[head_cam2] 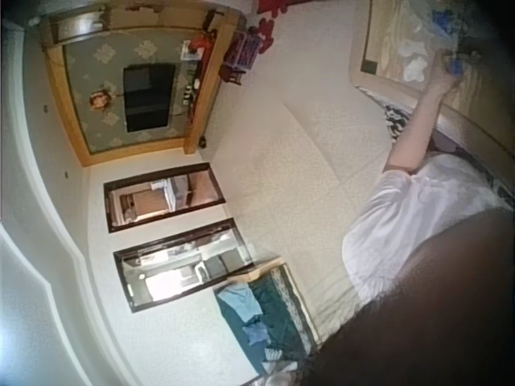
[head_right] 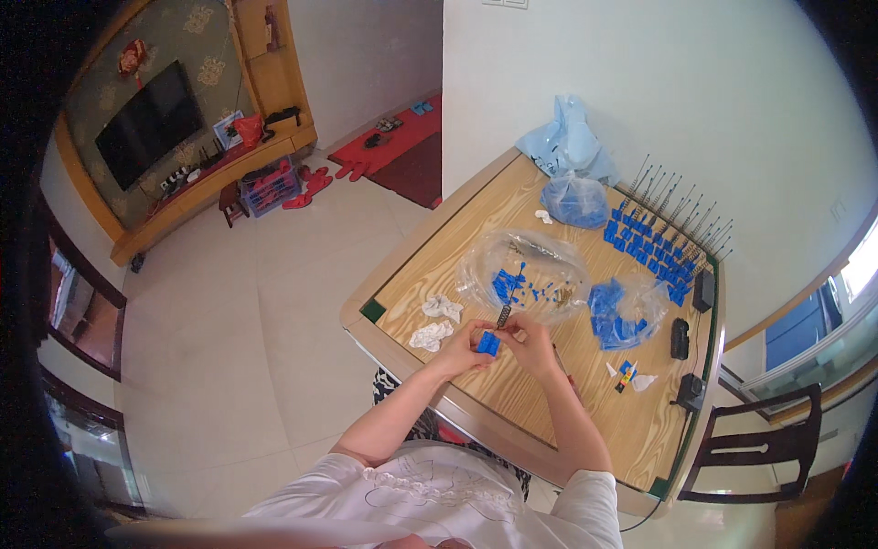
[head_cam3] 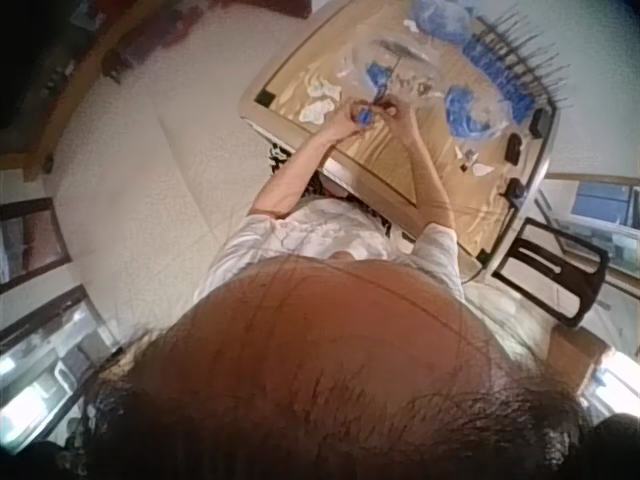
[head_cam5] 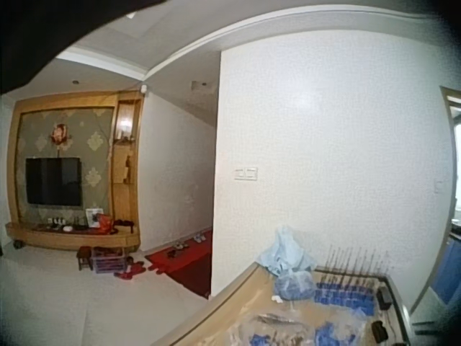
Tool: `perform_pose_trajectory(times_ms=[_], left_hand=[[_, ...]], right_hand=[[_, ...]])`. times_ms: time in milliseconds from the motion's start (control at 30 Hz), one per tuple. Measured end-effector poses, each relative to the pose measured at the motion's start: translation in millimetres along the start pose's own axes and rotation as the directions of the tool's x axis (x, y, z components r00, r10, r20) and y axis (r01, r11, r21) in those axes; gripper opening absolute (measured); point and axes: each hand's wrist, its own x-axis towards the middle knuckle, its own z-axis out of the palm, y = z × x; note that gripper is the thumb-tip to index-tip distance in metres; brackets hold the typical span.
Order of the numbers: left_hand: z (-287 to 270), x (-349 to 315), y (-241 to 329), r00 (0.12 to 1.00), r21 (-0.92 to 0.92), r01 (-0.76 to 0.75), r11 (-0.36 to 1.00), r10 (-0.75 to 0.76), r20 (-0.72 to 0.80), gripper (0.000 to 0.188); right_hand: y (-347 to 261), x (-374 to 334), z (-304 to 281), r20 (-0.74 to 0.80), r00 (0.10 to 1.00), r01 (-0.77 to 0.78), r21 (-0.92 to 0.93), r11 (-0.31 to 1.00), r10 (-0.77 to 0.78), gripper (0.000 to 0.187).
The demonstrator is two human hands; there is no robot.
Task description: The person assembles electronic components by sliding blue plastic pieces onto a spring-like metal coil by hand.
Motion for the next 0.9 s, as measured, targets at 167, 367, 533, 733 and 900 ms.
perform_pose_trajectory(times_ms=[167,367,533,733,900], left_hand=[[-1.0,5.5,-19.3,0.991,0.221,-0.114,0.969,0.127,-0.049,0.053],[-1.1,0.7,-5.1,0.981,0.577,-0.152,0.803,0.191,-0.008,0.047],[-0.6,3.9,-13.5,0.911,0.762,-0.290,0.578,0.412,0.034,0.048],[0.9,2.9,-16.0,0.910,0.802,-0.284,0.525,0.411,0.052,0.049],[1.9,-1.3,-14.6,0.893,0.821,-0.303,0.483,0.445,0.068,0.050]], right_hand=[[14.3,-10.0,-0.9,-0.040,0.999,0.021,-0.042,0.999,-0.023,0.013],[9.0,-14.1,-2.0,-0.033,0.999,0.014,-0.017,1.000,-0.015,0.020],[13.3,-17.6,-1.5,-0.023,1.000,0.001,-0.030,1.000,-0.002,0.018],[22.5,-22.5,-0.7,-0.030,0.999,0.013,-0.066,0.998,-0.015,0.017],[15.2,-25.7,0.0,-0.031,0.999,0.006,-0.098,0.995,-0.009,0.019]])
